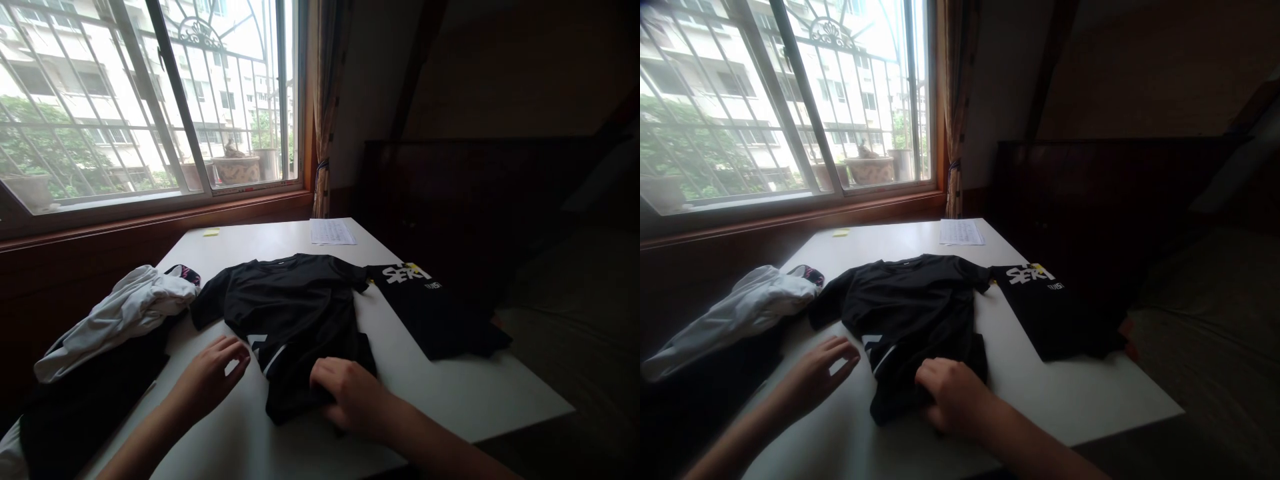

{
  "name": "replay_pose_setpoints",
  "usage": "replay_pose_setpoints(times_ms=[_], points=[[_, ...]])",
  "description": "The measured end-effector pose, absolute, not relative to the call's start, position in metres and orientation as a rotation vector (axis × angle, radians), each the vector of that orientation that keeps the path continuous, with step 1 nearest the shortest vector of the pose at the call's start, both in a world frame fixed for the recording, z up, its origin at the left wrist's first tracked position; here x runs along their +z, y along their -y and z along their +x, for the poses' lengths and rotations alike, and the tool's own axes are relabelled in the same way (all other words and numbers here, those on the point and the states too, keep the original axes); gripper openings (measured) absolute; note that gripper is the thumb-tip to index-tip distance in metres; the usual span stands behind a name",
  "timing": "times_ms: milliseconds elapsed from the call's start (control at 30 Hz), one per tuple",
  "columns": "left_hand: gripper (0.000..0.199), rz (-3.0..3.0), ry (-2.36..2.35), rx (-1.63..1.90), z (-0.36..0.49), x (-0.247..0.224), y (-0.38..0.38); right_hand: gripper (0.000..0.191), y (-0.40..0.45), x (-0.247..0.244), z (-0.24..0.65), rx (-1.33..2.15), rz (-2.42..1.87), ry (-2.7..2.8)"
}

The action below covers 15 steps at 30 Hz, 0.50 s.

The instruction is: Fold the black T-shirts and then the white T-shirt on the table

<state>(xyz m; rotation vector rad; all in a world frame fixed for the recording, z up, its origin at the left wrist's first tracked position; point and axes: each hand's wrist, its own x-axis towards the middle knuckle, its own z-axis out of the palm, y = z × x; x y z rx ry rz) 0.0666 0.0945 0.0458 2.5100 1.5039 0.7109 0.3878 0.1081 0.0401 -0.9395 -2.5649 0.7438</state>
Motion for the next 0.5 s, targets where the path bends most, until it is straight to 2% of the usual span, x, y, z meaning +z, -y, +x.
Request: replay_pose_setpoints(times_ms=[100,167,233,300,367,500], points=[[0.016,2.425,-1.477,0.710,0.081,0.051,-0.075,0.011,-0.117,0.059,0.390,1.214,-1.014,1.909],[0.013,2.384,-1.454,0.740,0.093,0.050,-0.065,0.019,-0.120,0.073,0.389,1.471,-0.954,1.426],[0.028,2.369,-1.419,0.801,0.105,0.046,-0.057,0.028,-0.120,0.085,0.386,1.630,-0.840,1.071],[0.053,2.365,-1.393,0.878,0.117,0.042,-0.053,0.034,-0.118,0.092,0.383,1.722,-0.743,0.893],[0.068,2.354,-1.367,0.945,0.130,0.038,-0.049,0.036,-0.116,0.095,0.380,1.785,-0.685,0.816],[0.068,2.308,-1.241,1.020,0.160,0.031,-0.043,0.034,-0.109,0.094,0.378,1.850,-0.637,0.738]])
